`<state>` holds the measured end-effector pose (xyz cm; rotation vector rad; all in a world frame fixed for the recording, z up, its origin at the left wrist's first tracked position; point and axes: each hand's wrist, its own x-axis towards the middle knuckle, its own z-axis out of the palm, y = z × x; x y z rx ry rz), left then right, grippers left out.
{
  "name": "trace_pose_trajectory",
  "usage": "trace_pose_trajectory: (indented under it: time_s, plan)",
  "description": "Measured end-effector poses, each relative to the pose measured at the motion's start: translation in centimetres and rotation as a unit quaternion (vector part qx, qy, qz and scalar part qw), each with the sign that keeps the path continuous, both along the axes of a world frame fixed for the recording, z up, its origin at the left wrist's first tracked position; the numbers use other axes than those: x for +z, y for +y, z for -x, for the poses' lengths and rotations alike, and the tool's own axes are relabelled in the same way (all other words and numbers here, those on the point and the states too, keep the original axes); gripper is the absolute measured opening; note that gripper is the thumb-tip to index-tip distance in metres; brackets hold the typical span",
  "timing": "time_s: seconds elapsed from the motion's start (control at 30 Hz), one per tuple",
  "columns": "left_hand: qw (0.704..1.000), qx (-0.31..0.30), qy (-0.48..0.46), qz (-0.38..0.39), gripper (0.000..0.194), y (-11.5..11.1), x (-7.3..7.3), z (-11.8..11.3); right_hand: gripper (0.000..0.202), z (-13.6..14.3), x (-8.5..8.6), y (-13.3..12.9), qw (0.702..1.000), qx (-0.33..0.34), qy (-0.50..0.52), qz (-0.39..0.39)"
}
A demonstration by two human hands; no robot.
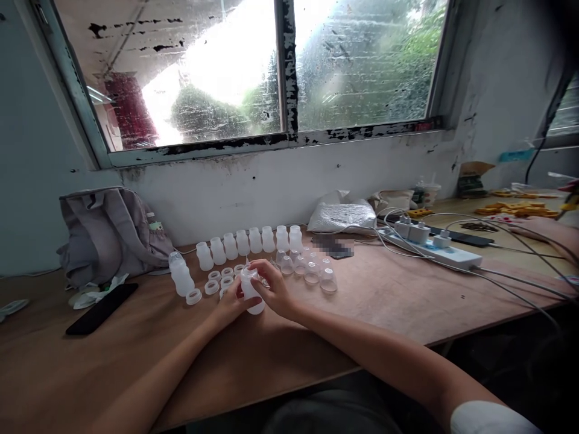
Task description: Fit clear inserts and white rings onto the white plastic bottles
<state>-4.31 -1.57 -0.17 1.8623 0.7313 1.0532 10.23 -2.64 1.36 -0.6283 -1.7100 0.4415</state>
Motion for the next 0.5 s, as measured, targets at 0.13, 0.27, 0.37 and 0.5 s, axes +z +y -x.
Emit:
trace_pose_trajectory:
  time_s: [0.13, 0.27, 0.37, 0.5]
  plan:
    - [0.999, -0.029, -0.004, 0.019, 0.052, 0.4, -0.1, 0.4, 0.015, -0.6, 1.3, 0.2, 0.998, 0.036, -0.054, -0.014]
    - [0.998, -0.039, 0.009, 0.038, 0.056, 0.5, -0.2, 0.7, 0.013, -1.3, 2.9, 0.7, 0.994, 0.083, -0.071, 0.03]
    - [0.998, -0.047, 0.008, 0.041, 0.054, 0.4, -0.1, 0.7, 0.019, -1.5, 3.6, 1.1, 0.991, 0.095, -0.061, 0.065]
    - [0.997, -0.063, 0.001, 0.05, 0.059, 0.2, 0.1, 0.6, 0.027, -1.7, 3.7, 1.3, 0.988, 0.108, -0.054, 0.1]
